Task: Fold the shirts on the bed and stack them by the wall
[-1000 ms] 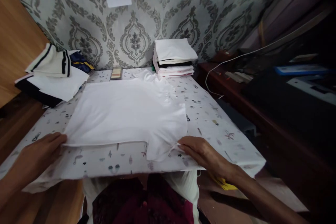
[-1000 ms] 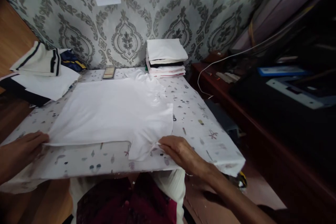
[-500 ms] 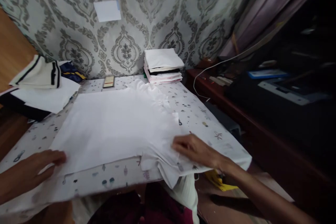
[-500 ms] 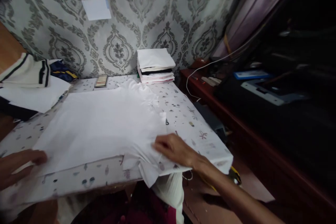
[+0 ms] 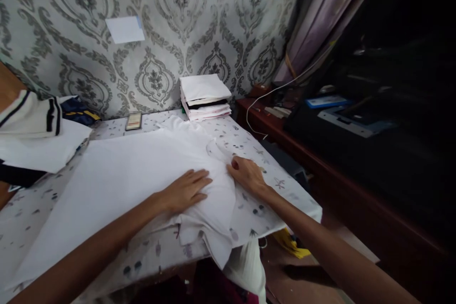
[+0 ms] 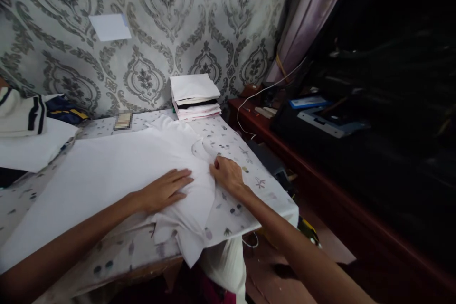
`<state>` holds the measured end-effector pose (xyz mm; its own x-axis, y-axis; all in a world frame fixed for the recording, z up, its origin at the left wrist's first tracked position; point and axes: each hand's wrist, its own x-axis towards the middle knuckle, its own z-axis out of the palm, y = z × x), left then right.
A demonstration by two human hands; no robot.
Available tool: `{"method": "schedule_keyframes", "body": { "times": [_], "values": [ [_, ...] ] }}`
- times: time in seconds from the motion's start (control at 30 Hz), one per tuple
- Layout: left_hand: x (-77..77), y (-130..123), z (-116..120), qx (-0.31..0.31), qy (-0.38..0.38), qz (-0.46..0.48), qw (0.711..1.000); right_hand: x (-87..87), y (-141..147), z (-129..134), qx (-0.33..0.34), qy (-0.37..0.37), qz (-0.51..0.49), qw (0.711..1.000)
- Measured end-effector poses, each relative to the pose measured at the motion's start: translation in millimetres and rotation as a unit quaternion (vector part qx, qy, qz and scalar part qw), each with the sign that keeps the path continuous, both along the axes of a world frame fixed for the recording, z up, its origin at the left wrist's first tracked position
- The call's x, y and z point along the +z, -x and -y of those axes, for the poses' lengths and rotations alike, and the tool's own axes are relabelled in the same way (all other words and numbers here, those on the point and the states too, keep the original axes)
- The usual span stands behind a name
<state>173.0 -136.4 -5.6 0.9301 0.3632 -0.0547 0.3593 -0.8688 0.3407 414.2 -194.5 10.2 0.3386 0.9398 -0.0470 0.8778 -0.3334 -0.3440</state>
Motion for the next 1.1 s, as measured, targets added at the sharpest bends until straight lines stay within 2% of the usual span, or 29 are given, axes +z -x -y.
{"method": "schedule_keyframes", "body": {
  "times": [0.07,0.17,0.23,0.33,0.4,0.43,0.5,0.57,0.67,0.77,0.83,0.93,1.0,1.1],
  "values": [
    [1.3,1.0,-12.0,0.002,0.023,0.017,1.000,-0.7,-5.5,-0.2,0.000,-0.014,0.004,1.000],
    [1.3,2.2,-41.3,0.071,0.030,0.029,0.997,0.5,-1.6,-20.1,0.047,-0.088,0.030,0.995],
    [-2.5,0.0,-63.3,0.125,0.012,0.035,0.992,1.5,12.7,-47.7,0.136,-0.134,0.025,0.981],
    [-10.9,-1.2,-92.8,0.152,-0.024,0.051,0.987,-2.9,40.9,-101.8,0.291,-0.134,-0.019,0.947],
    [-16.6,6.9,-111.3,0.153,-0.042,0.050,0.986,-11.1,51.9,-137.6,0.331,-0.101,-0.020,0.938],
    [-19.2,15.4,-121.4,0.159,-0.049,0.042,0.985,-16.2,52.8,-153.4,0.325,-0.084,-0.005,0.942],
    [-23.8,41.9,-144.6,0.191,-0.066,0.019,0.979,-26.8,45.4,-179.0,0.284,-0.057,0.039,0.956],
    [-26.9,79.6,-171.5,0.240,-0.085,-0.008,0.967,-35.5,31.4,-195.8,0.244,-0.042,0.074,0.966],
    [-26.4,144.7,-210.5,0.325,-0.119,-0.041,0.937,-43.4,13.9,-207.0,0.227,-0.035,0.097,0.969],
    [-18.8,199.0,-233.2,0.395,-0.139,-0.065,0.906,-47.3,9.1,-209.4,0.228,-0.043,0.110,0.966],
    [-12.8,219.7,-233.7,0.440,-0.153,-0.075,0.882,-48.2,10.3,-210.2,0.230,-0.043,0.116,0.965],
    [-11.0,223.1,-209.6,0.484,-0.172,-0.067,0.855,-46.7,14.2,-210.9,0.225,-0.036,0.124,0.966],
    [-17.0,212.5,-180.5,0.472,-0.165,-0.062,0.864,-45.5,17.9,-209.5,0.215,-0.042,0.147,0.965],
    [-30.2,198.8,-138.1,0.409,-0.145,-0.060,0.899,-48.9,25.3,-203.0,0.221,-0.091,0.203,0.950]
  ]
}}
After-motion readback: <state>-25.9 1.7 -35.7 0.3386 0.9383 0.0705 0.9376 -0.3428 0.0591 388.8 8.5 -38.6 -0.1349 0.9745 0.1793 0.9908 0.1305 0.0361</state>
